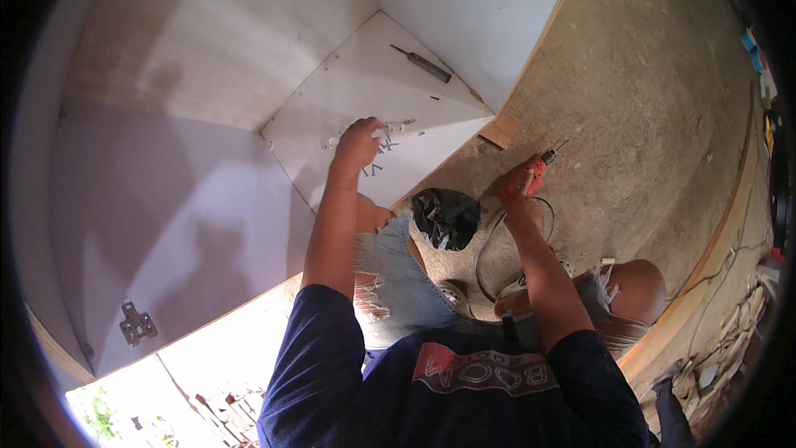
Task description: The person secures a joint inside a wooden cabinet using a power drill and screws.
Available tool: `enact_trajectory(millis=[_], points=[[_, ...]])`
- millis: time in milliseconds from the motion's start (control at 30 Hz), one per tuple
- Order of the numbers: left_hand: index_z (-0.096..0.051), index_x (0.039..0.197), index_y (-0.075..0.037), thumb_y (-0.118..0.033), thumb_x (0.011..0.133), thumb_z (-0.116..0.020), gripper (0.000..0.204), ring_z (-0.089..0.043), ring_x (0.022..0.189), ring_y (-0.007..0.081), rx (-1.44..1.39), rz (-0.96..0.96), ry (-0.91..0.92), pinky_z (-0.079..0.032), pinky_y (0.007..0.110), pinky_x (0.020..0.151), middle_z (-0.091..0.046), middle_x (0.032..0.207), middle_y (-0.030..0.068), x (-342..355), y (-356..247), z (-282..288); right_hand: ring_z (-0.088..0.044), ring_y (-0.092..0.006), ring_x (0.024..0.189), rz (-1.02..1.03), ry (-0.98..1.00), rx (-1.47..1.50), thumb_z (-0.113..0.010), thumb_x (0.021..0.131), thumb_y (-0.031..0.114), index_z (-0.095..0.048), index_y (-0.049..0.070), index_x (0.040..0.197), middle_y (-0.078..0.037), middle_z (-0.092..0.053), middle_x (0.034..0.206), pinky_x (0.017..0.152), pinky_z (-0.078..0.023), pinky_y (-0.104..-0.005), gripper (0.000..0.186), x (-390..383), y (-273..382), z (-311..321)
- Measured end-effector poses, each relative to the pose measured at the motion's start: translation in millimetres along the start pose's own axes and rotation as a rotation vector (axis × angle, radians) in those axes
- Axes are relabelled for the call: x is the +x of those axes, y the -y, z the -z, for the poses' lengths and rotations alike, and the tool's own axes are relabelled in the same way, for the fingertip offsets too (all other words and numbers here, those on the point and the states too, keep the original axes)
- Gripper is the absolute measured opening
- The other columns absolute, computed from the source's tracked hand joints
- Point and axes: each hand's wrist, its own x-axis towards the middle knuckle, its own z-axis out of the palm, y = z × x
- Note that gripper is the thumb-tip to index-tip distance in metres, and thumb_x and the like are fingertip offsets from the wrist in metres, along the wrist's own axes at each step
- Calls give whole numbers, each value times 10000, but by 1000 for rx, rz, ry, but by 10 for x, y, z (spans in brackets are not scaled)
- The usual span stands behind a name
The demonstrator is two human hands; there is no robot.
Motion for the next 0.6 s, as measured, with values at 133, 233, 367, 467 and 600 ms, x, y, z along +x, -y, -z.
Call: enact_trajectory(millis=[133, 233, 367, 467, 600], points=[[-724, 1101, -84, -144, 832, -809, 289, -686, 1072, 353, 158, -25, -162, -564, 473, 911, -695, 1109, 152, 239, -389, -304, -770, -364, 964, -104, 3, 24, -641, 1023, 345, 139, 137, 1678, -215, -760, 1126, 796, -617, -492, 1040, 9, -18, 67], [-721, 1061, -110, -179, 839, -795, 244, -700, 981, 357, 267, -61, -123, -575, 483, 848, -685, 1042, 140, 301, -218, -393, -765, -360, 952, -101, 119, 83, -718, 908, 114, 169, 53, 1654, -247, -740, 1151, 823, -614, -470, 1161, -151, 164, 273], [-721, 1030, -113, -169, 845, -782, 203, -707, 894, 357, 312, -78, -162, -582, 485, 792, -692, 1020, 115, 364, -162, -461, -757, -369, 987, -101, 64, 165, -697, 950, 189, 189, 58, 1649, -233, -749, 1134, 846, -613, -468, 1137, -190, 175, 298], [-734, 1035, -92, -115, 844, -770, 196, -714, 929, 351, 39, -252, -476, -590, 465, 828, -704, 1012, 109, 513, -561, -481, -762, -368, 969, -173, 37, 195, -680, 987, 276, 167, 116, 1665, -223, -751, 1123, 811, -617, -477, 1096, -131, 21, 202], [-741, 1158, -92, -70, 837, -770, 324, -699, 1060, 332, -213, -324, -357, -581, 422, 911, -706, 1139, 144, 830, -971, -791, -770, -362, 941, -142, -34, 151, -631, 1033, 384, 136, 177, 1683, -206, -760, 1090, 785, -625, -482, 1027, -75, 75, 31]])
